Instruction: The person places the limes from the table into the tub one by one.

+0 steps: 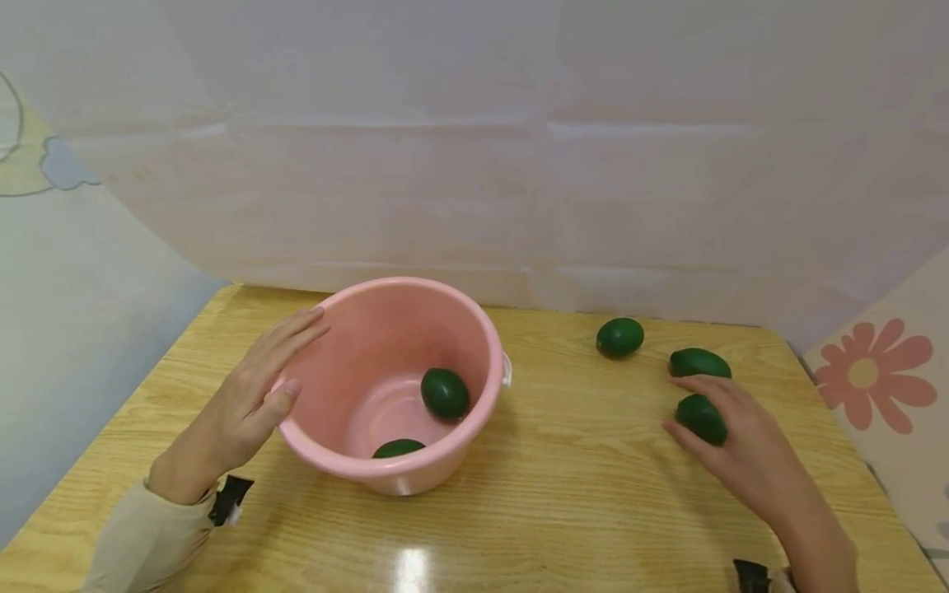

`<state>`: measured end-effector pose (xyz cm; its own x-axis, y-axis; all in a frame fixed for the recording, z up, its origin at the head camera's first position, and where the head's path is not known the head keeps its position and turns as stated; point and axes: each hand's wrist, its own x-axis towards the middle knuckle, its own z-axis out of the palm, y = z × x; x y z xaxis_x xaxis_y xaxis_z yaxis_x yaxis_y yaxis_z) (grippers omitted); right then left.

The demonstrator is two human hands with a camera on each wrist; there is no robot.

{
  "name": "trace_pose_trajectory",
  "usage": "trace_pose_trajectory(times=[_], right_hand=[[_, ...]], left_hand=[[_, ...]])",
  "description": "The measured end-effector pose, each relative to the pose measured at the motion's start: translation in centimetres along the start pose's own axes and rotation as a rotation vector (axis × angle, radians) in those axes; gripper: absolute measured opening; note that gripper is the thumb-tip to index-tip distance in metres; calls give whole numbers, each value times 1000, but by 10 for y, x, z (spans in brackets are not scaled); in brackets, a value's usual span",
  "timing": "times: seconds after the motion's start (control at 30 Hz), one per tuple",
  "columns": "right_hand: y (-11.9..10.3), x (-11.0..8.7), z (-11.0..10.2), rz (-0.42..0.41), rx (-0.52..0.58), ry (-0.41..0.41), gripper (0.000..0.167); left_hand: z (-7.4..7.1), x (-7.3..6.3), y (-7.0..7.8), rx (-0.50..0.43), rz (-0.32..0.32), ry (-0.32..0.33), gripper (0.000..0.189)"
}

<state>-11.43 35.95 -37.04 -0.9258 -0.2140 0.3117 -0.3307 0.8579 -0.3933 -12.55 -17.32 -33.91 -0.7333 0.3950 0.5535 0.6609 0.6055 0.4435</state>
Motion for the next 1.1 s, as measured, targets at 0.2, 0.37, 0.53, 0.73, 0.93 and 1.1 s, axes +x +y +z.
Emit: trace_pose_trajectory(times=[0.2,0.37,0.53,0.73,0.93,1.1], right_hand=[[7,1,-2,32,12,-26,58],[16,-1,-2,70,8,-60,61],[25,-4,-2,100,11,-83,62],[35,-3,1,119,-17,-100,62],[42,-3,4,129,-6,-134,65],[45,-5,7,140,-5,-153,65]], left_hand=[[0,1,0,-2,0,-4,60],[0,1,0,1,-2,-10,59],[0,0,0,0,-3,-6,59],[-1,0,0,-2,-8,-8,60],[-1,-1,0,4,-10,-10,60],[0,0,0,4,-8,-10,61]])
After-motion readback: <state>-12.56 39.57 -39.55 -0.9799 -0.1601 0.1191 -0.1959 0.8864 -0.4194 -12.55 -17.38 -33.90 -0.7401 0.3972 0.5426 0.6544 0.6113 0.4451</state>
